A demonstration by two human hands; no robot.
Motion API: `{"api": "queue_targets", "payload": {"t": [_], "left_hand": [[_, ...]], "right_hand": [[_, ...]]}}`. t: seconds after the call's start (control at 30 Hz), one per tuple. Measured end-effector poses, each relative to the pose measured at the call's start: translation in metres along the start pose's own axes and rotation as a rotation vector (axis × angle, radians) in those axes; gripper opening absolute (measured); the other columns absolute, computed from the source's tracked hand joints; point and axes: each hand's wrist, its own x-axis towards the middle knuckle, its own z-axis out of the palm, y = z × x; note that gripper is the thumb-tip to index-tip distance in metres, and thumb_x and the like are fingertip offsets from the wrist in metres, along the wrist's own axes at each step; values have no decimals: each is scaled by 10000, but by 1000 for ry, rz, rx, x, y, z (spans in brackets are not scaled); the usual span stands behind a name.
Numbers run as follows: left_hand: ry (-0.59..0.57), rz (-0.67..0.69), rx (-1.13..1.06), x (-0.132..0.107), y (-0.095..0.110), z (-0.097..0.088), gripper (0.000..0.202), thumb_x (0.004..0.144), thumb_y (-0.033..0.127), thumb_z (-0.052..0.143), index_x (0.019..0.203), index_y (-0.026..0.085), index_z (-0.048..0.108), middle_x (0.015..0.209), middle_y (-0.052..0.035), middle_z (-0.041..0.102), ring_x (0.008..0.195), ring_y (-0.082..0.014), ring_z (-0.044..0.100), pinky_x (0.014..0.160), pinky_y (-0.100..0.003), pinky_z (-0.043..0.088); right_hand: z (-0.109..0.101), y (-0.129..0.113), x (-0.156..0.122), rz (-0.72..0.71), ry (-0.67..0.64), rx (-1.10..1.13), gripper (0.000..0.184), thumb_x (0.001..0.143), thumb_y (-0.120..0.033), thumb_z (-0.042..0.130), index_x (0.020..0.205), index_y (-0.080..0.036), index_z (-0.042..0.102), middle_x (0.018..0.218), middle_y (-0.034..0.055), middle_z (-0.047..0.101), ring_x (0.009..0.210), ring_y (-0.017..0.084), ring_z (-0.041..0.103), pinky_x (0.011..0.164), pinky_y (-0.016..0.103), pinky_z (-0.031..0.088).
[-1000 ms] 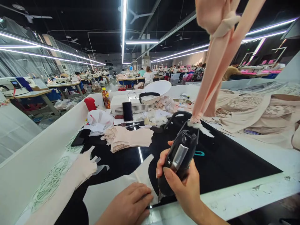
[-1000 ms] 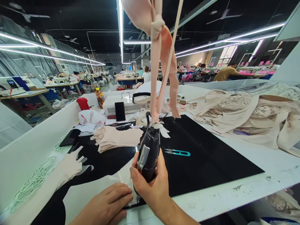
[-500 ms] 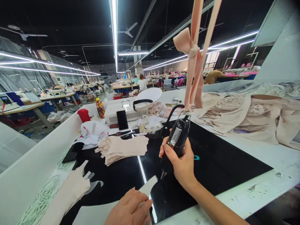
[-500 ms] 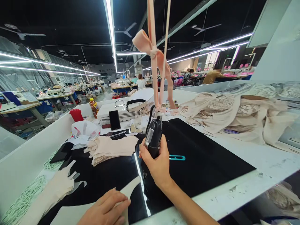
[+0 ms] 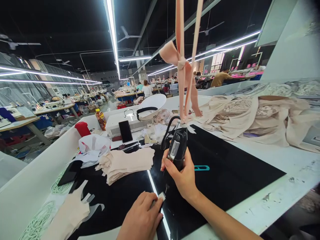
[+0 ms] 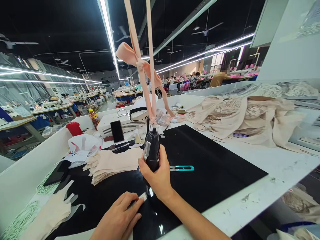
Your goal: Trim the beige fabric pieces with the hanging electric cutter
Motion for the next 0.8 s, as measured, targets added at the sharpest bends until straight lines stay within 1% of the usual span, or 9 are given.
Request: {"api": "queue_targets", "payload": {"t": [0.1, 0.2, 0.3, 0.43, 0.57, 0.7, 0.8], "left_hand": [[21, -12, -3, -2, -1, 1, 323, 1037, 186, 602, 1359, 169, 617, 1178, -94, 696, 1085, -236, 718, 1008, -367, 624], [48, 1, -10, -3, -1, 2, 295, 1048, 198, 593, 1339, 171, 631, 1165, -92, 699, 1064, -227, 719, 1006, -354, 620], [44, -1, -16, -3, -1, 1, 313, 1041, 194, 601, 1351, 167, 626, 1167, -95, 699, 1064, -229, 716, 995, -346, 622], [38, -28, -48, -3, 1, 1, 332, 1024, 167, 611, 1355, 174, 623, 1185, -95, 691, 1090, -232, 707, 1000, -345, 619], [81, -92, -69, -3, 6, 5, 295, 1035, 156, 574, 1319, 200, 641, 1178, -88, 688, 1083, -229, 701, 985, -355, 624], [97, -102, -89, -3, 9, 8, 294, 1041, 154, 555, 1317, 207, 639, 1176, -92, 689, 1093, -231, 700, 982, -354, 623], [100, -111, -106, -3, 8, 6, 281, 1043, 155, 552, 1306, 205, 639, 1167, -91, 693, 1096, -231, 703, 988, -353, 623]], "right_hand": [[3, -1, 0, 12, -5, 19, 286, 883, -247, 774, 1070, -274, 558, 811, -53, 654, 576, 134, 595, 557, 275, 530], [6, -3, 0, 20, -17, 37, 261, 885, -242, 769, 1030, -273, 554, 791, -56, 651, 558, 132, 592, 540, 269, 525], [7, -4, -2, 28, -28, 49, 249, 887, -237, 768, 1012, -272, 555, 785, -60, 648, 553, 126, 589, 537, 262, 524], [4, -6, -6, 40, -37, 52, 266, 894, -230, 772, 1048, -276, 560, 816, -57, 654, 574, 120, 593, 558, 258, 530], [2, -7, -8, 41, -46, 57, 293, 887, -236, 774, 1076, -285, 556, 817, -59, 655, 575, 124, 596, 556, 262, 538], [3, -9, -8, 19, -44, 48, 247, 881, -245, 771, 1006, -278, 561, 797, -56, 650, 557, 123, 589, 531, 255, 531], [3, -9, -9, 10, -36, 29, 222, 878, -272, 780, 952, -266, 571, 800, -43, 651, 558, 125, 594, 526, 259, 538]]}}
